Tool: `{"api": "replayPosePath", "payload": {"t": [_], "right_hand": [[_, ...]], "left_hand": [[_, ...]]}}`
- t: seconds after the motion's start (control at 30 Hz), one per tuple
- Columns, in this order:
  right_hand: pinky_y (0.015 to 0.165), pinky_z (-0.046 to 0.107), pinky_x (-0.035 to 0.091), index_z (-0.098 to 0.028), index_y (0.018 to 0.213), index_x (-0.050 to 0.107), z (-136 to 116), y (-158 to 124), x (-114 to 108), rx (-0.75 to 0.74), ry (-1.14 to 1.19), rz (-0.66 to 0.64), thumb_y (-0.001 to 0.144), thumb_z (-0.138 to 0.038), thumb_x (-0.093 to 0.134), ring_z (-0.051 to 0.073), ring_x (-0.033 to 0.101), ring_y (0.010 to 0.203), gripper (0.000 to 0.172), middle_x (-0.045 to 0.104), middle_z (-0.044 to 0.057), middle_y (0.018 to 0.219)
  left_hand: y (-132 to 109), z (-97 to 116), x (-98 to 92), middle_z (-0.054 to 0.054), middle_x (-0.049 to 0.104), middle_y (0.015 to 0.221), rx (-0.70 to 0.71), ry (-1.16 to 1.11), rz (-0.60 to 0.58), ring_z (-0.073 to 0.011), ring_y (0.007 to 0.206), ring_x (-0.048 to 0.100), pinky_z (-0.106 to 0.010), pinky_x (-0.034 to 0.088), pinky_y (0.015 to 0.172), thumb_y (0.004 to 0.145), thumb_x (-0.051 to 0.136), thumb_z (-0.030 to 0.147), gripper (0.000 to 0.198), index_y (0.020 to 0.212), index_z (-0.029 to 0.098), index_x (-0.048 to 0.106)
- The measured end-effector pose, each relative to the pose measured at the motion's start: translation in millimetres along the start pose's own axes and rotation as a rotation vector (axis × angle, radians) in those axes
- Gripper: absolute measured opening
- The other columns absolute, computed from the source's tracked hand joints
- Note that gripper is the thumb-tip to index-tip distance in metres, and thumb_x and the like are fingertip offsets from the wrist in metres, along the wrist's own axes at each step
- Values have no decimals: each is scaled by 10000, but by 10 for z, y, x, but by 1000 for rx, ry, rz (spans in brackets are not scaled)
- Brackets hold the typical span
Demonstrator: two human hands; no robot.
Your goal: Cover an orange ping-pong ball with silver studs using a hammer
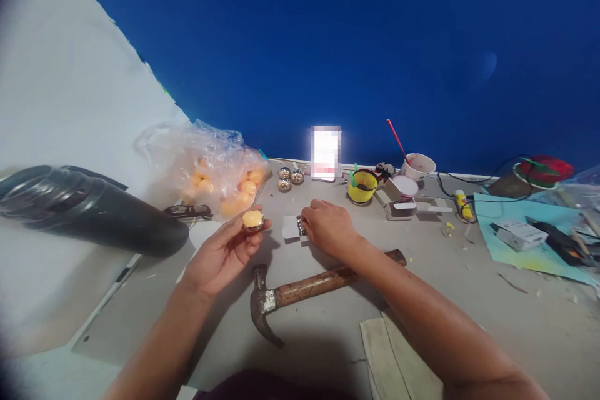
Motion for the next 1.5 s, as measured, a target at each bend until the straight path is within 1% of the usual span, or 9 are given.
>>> {"api": "replayPosePath", "payload": {"t": [0.2, 0.4, 0.5, 0.7, 0.8, 0.97, 1.07, 1.37, 1.5], "right_hand": [[654, 295, 378, -219, 990, 767, 32, 129, 143, -5, -44, -35, 915, -364, 642, 256, 640, 999, 205, 688, 101, 1053], [619, 288, 354, -233, 931, 788, 60, 203, 220, 11, -20, -60, 910, -293, 621, 236, 653, 953, 179, 698, 92, 1007], [621, 282, 351, -219, 914, 784, 58, 205, 250, -2, -14, -54, 934, -291, 592, 226, 653, 955, 205, 700, 93, 1009], [653, 274, 375, -208, 963, 768, 44, 182, 247, -13, -12, -38, 977, -328, 552, 222, 651, 962, 247, 703, 95, 1036], [672, 273, 390, -212, 980, 766, 30, 180, 239, -14, -10, -51, 974, -329, 563, 226, 652, 976, 234, 705, 94, 1038], [680, 277, 405, -205, 945, 778, 17, 201, 252, -7, -16, -62, 974, -320, 552, 231, 660, 955, 256, 707, 106, 1025], [684, 277, 408, -194, 941, 775, 17, 207, 276, -8, -14, -56, 981, -318, 531, 229, 660, 943, 276, 707, 115, 1030], [637, 290, 339, -236, 910, 748, 42, 159, 242, -49, 45, 25, 952, -321, 553, 202, 652, 952, 216, 719, 46, 1012], [622, 299, 292, -223, 882, 743, 60, 139, 218, -37, 130, 74, 917, -282, 563, 192, 650, 856, 192, 743, 45, 972]], "left_hand": [[25, -51, -11, -165, 788, 1041, -6, 17, 76, -157, 799, 742, -215, 598, 717, 897, 657, 126, 261, 1147, 89, 723], [23, -64, -23, -142, 795, 1053, 62, -4, 106, -266, 973, 771, -341, 624, 873, 909, 661, 195, 244, 1120, 97, 736], [12, -67, -17, -110, 803, 1039, 79, 40, 95, -258, 969, 779, -317, 625, 873, 865, 707, 140, 251, 1114, 122, 739], [16, -84, -14, -100, 805, 998, 0, 0, 60, -219, 869, 791, -266, 639, 788, 874, 705, 124, 224, 1097, 126, 733], [28, -94, -21, -135, 800, 975, -51, -31, 84, -190, 796, 783, -248, 639, 714, 948, 614, 146, 152, 1043, 98, 723], [36, -104, -8, -179, 789, 924, -145, -84, 155, -152, 699, 757, -221, 624, 648, 1050, 421, 200, 331, 947, 66, 706], [35, -99, -1, -187, 787, 929, -172, -97, 174, -151, 688, 755, -224, 623, 642, 1063, 382, 216, 372, 959, 59, 703], [27, -83, -10, -165, 787, 981, -75, -6, 118, -176, 747, 762, -236, 622, 665, 955, 543, 109, 181, 1021, 76, 708], [14, -79, 8, -116, 780, 951, -18, 52, 82, -185, 751, 753, -235, 610, 640, 883, 665, 125, 172, 1035, 87, 733]]}}
Point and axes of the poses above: each hand's wrist, its own y-axis towards the middle knuckle, its own x-axis out of the palm, z = x × y, the point moved 3 cm from there along y, towards the middle knuckle
